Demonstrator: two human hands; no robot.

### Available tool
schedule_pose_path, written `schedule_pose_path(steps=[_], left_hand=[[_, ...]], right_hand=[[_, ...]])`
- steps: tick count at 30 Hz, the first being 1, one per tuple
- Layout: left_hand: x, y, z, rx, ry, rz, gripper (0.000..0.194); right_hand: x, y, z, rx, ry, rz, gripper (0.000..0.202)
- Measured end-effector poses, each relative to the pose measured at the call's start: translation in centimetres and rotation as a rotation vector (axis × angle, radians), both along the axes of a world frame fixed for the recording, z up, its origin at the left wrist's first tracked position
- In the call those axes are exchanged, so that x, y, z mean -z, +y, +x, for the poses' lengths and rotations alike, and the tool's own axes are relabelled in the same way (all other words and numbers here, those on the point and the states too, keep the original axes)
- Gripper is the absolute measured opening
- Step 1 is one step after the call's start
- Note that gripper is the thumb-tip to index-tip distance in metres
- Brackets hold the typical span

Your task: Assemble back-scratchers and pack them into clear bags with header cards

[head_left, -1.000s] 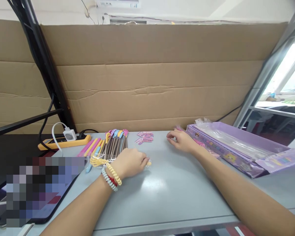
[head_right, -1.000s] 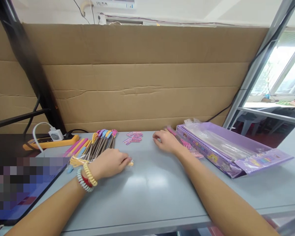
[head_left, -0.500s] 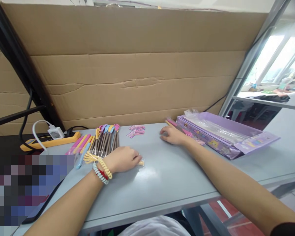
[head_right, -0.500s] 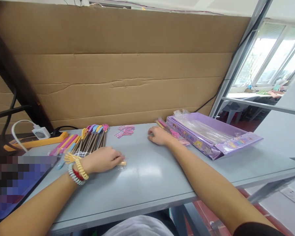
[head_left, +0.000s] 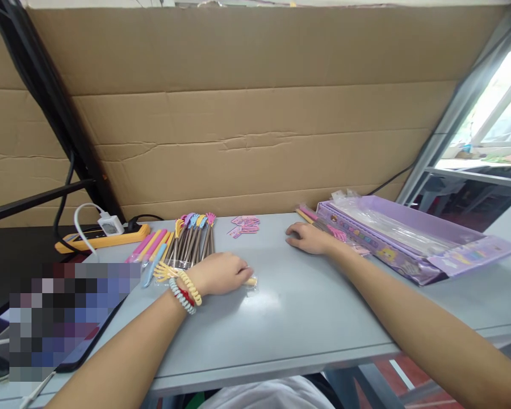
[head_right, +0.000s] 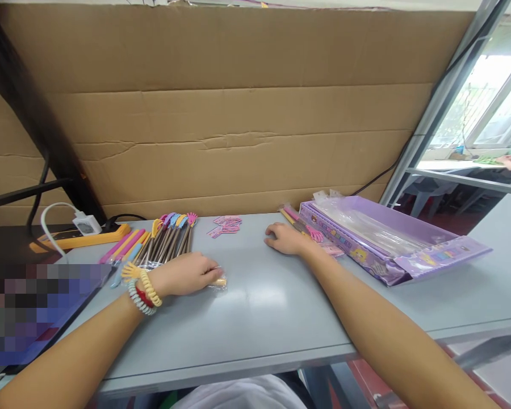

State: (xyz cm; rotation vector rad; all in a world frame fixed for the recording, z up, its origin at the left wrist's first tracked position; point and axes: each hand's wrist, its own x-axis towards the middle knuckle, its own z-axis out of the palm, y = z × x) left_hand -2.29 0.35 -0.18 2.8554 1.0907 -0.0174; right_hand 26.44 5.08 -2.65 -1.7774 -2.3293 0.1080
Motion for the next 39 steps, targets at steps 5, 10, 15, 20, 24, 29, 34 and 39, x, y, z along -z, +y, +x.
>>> schedule_pose_path(steps=[5, 10, 15, 20, 24, 29, 34, 39], left_hand=[[-0.2, -0.3, 0.1, -0.008, 0.01, 0.028, 0.047], [-0.3, -0.6, 0.3, -0.009, 0.042, 0.063, 0.045], [-0.5, -1.1, 0.6, -0.003, 0.084, 0.082, 0.045], [-0.7, -1.4, 0.6, 0.018, 0.081, 0.101, 0.045], [-0.3, -1.0, 0.3, 0.036, 0.079, 0.107, 0.047], [-0.1, -0.8, 0.4, 0.063, 0.068, 0.095, 0.047], [-0.2, -1.7, 0.9, 0.13, 0.037, 0.09, 0.041], [-0.2, -1.9, 1.3, 0.141, -0.018, 0.193, 0.037]], right_hand=[[0.1, 0.0, 0.1, -0.008, -0.022, -0.013, 0.037], [-0.3, -0.4, -0.2, 0.021, -0.051, -0.045, 0.04], [-0.3, -0.5, -0.4, 0.019, -0.045, -0.054, 0.041], [-0.9, -0.5, 0.6, 0.054, 0.056, 0.003, 0.03], [-2.0, -0.3, 2.6, 0.296, 0.173, 0.229, 0.024], [-1.7, 0.1, 4.0, 0.433, 0.181, 0.281, 0.022], [-1.8, -0.5, 1.7, 0.281, 0.201, 0.339, 0.017], [-3.0, -3.6, -3.7, -0.363, 0.484, -0.241, 0.027]])
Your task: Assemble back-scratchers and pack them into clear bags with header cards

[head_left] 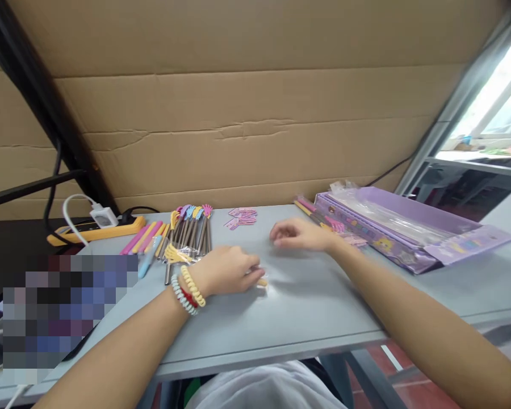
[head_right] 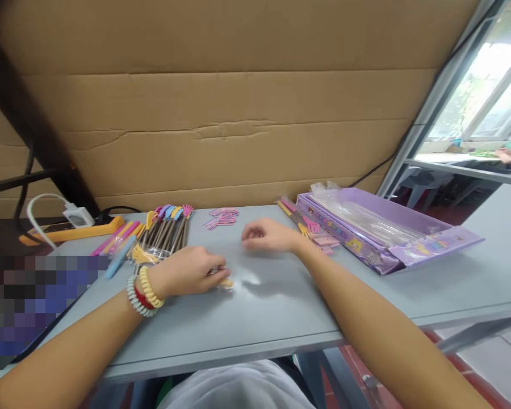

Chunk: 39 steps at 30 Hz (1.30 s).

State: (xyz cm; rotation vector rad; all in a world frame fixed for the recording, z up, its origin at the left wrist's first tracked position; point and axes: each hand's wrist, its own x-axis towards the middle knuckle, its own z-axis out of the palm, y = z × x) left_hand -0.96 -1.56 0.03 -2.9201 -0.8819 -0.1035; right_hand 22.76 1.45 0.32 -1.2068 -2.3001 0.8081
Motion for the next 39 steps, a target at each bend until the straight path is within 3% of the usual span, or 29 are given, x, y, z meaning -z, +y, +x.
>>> schedule_pose_path(steps=[2, 4, 9, 16, 20, 24, 26, 28, 31, 33, 39], left_hand=[[-0.1, 0.1, 0.1, -0.028, -0.036, 0.035, 0.035], [-0.2, 0.2, 0.1, -0.049, -0.048, 0.055, 0.034], [-0.7, 0.1, 0.4, -0.066, 0.002, 0.112, 0.032], [-1.2, 0.4, 0.3, 0.053, -0.091, 0.259, 0.031], [-1.4, 0.9, -0.1, 0.041, -0.402, 0.43, 0.028], [-1.0, 1.2, -0.2, -0.159, -0.932, 0.572, 0.028], [-0.7, 1.3, -0.1, -0.3, -1.134, 0.488, 0.039], [-0.5, 1.3, 0.2, -0.388, -1.138, 0.291, 0.048], [0.0, 1.2, 0.8, -0.286, -0.852, 0.0, 0.049], [0.2, 1.0, 1.2, -0.188, -0.694, -0.096, 0.043], [0.8, 1.2, 1.6, -0.148, -0.743, -0.265, 0.017]], right_hand=[[0.2, -1.2, -2.3, -0.18, 0.021, -0.188, 0.035], [0.9, -1.9, -4.1, -0.288, 0.042, -0.232, 0.032], [2.6, -2.0, -5.6, -0.327, 0.264, -0.335, 0.021], [2.0, -2.1, -5.3, -0.471, 0.42, -0.576, 0.027], [2.3, -1.9, -5.1, -0.4, 0.483, -0.719, 0.03], [2.1, -1.8, -4.8, -0.232, 0.69, -0.658, 0.03], [1.6, -1.7, -4.6, -0.136, 0.777, -0.561, 0.03], [1.2, -1.6, -4.5, -0.053, 0.84, -0.479, 0.03], [1.0, -1.6, -4.6, 0.023, 0.878, -0.371, 0.03], [1.0, -1.6, -4.8, 0.053, 0.859, -0.296, 0.029], [1.7, -1.5, -5.2, 0.012, 0.604, -0.066, 0.03]])
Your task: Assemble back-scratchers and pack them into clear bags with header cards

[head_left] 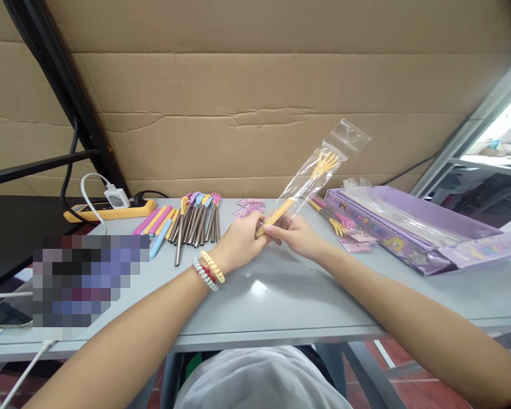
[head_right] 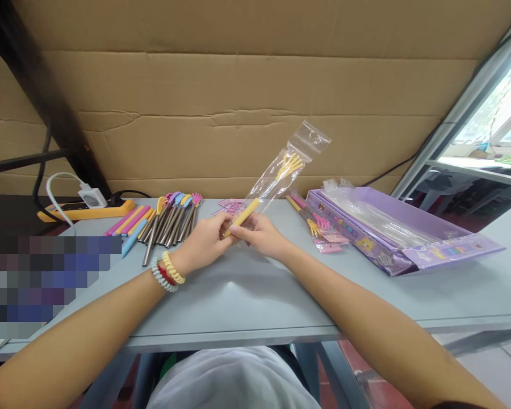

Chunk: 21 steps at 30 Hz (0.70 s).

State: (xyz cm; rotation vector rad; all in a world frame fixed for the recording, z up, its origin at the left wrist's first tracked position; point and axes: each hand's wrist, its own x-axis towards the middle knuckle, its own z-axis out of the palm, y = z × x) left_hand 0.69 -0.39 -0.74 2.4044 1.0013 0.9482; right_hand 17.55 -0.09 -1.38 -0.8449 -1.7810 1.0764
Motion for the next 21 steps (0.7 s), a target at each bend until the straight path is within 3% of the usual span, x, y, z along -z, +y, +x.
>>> schedule_pose_path(steps=[2, 7, 12, 13, 15, 19, 21], left_hand=[[0.2, 0.1, 0.1, 0.01, -0.037, -0.054, 0.017], [0.8, 0.4, 0.2, 0.02, -0.064, -0.204, 0.044], [0.7, 1.1, -0.3, -0.16, -0.112, -0.358, 0.03], [0.6, 1.3, -0.4, -0.199, -0.118, -0.357, 0.024], [0.3, 1.6, -0.6, -0.242, -0.129, -0.347, 0.014], [0.0, 1.7, -0.9, -0.237, -0.11, -0.357, 0.019], [0.1, 1.8, -0.9, -0.245, -0.06, -0.366, 0.023]], right_hand=[[0.4, 0.0, -0.1, 0.001, -0.059, 0.075, 0.03], [0.5, 0.1, -0.2, 0.04, -0.384, 0.282, 0.029], [-0.8, 2.4, 1.1, -0.186, -0.742, 0.597, 0.038], [-0.8, 3.3, 1.5, -0.175, -0.828, 0.644, 0.041], [-0.5, 5.2, 2.1, -0.015, -0.956, 0.674, 0.047], [1.6, 8.4, 2.4, 0.359, -0.966, 0.63, 0.043], [2.7, 9.3, 2.5, 0.408, -0.926, 0.575, 0.04]])
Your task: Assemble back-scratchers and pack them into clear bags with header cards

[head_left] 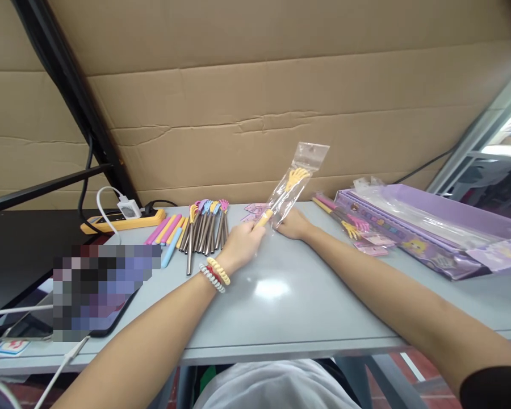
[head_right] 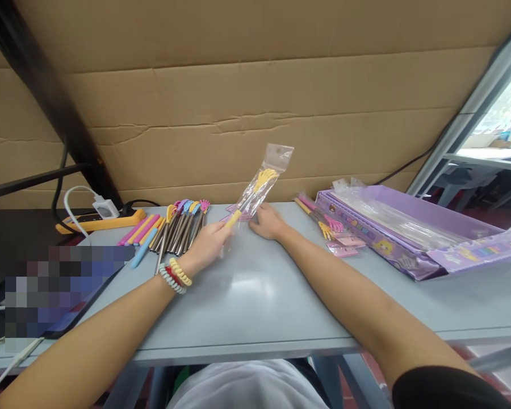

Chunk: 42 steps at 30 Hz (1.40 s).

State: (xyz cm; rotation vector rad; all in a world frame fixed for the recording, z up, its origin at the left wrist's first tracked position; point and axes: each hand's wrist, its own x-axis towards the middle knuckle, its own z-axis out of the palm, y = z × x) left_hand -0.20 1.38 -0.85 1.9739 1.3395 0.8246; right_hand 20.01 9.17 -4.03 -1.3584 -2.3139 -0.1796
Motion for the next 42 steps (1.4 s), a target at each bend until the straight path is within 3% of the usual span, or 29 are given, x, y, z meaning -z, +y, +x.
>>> schedule_pose_path(steps=[5, 8, 19, 27, 34, 38, 42], left_hand=[[0.1, 0.2, -0.2, -0.034, 0.104, 0.01, 0.029], [0.2, 0.3, -0.3, -0.065, 0.08, 0.028, 0.029], [0.8, 0.4, 0.0, -0.083, 0.181, 0.0, 0.033], [0.1, 0.1, -0.3, -0.143, 0.46, 0.19, 0.042], [0.2, -0.2, -0.4, -0.117, 0.703, 0.265, 0.053], [0.8, -0.4, -0.2, -0.07, 0.759, 0.266, 0.052], [1.3, -0.7, 0.0, -0.073, 0.766, 0.339, 0.048]], right_hand=[[1.1, 0.5, 0.4, 0.038, 0.026, -0.119, 0.034], [1.4, 0.7, 0.5, 0.066, 0.034, -0.085, 0.036], [1.2, 0.9, 0.3, -0.206, 0.062, -0.014, 0.033], [0.3, 0.5, -0.1, 0.003, -0.053, -0.076, 0.027], [-0.5, 0.1, -0.8, -0.029, -0.308, -0.008, 0.03], [-0.7, -0.5, -1.3, -0.129, -0.293, 0.118, 0.033], [-0.9, -1.1, -1.2, -0.018, -0.386, 0.176, 0.033]])
